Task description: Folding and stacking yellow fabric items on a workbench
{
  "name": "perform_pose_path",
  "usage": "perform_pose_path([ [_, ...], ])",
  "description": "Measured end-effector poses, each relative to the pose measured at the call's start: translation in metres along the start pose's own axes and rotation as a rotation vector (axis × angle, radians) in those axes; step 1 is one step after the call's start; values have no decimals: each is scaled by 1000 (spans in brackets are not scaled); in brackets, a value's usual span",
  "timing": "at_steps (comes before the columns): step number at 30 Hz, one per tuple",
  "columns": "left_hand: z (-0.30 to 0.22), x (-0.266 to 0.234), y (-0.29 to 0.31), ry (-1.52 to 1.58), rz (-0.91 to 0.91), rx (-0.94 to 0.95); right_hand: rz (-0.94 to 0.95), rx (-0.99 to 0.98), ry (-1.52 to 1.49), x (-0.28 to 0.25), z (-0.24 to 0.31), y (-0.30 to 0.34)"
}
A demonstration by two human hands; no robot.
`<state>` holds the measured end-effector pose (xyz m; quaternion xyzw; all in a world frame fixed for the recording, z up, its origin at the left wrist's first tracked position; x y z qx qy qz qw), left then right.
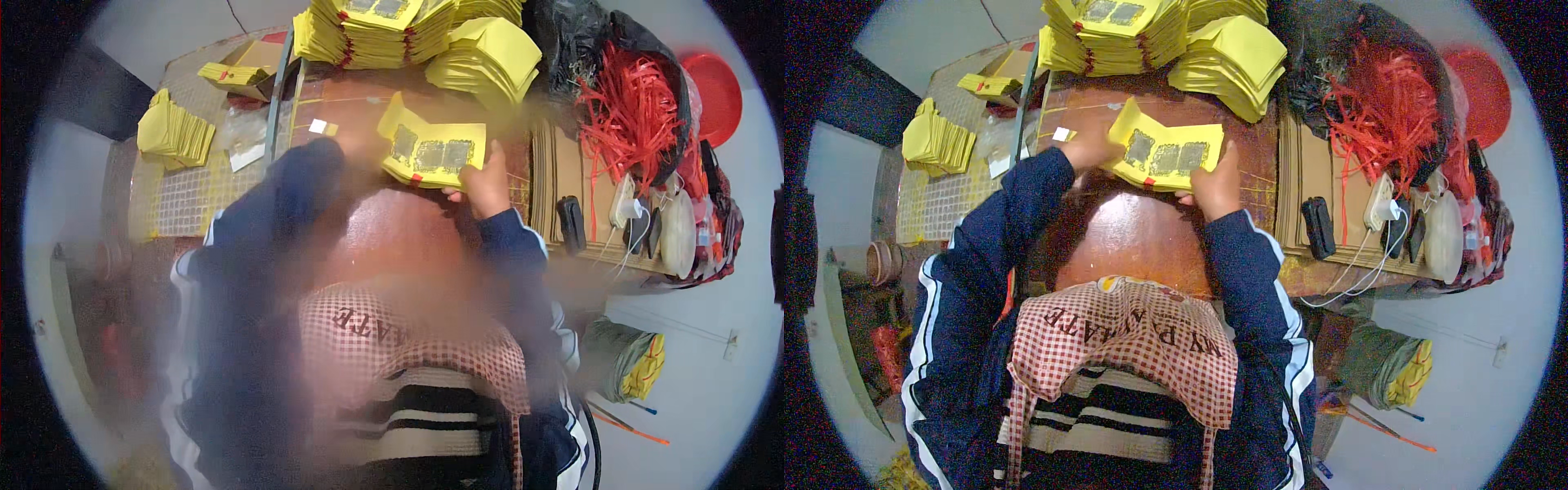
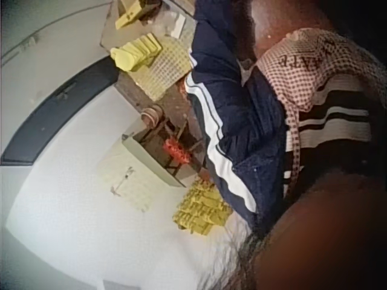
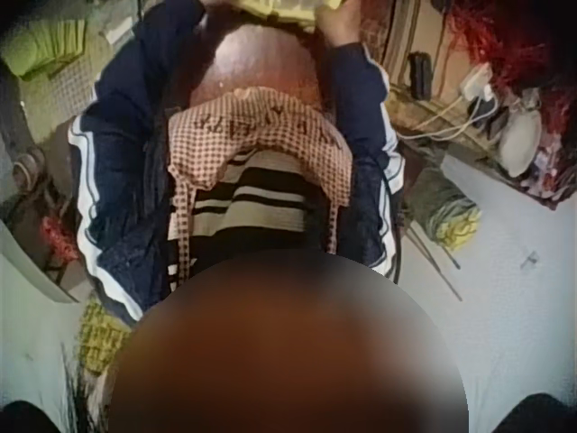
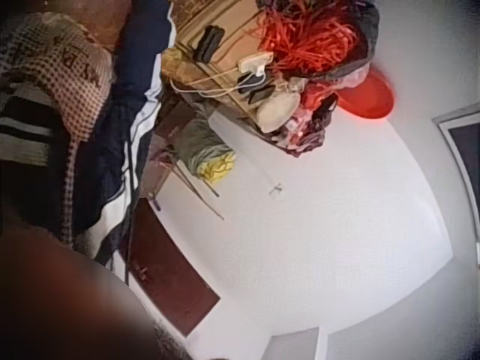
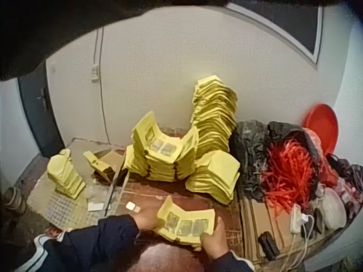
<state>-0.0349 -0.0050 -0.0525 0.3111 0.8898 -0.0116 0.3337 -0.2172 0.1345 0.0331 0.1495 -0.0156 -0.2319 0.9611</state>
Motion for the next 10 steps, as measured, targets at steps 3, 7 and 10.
perform_pose_path([
  [3, -27, 7, -9, 288, 321, -151, 62, 86, -101, -6, 5, -17],
  [7, -52, -12, 8, 480, 405, -367, 208, 242, -129, -7, 10, -35],
  [10, -47, -17, 4, 393, 398, -397, 177, 314, -83, -8, 5, -37],
])
Point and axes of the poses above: each hand's wrist, its own y-axis away from the middle knuckle, its own x-axis out of the palm, z = x × y, the point moved 8 cm from there along -y, towards the middle knuckle, and after that the axes turned 9 degrees about -y, right-handed, at the moved point
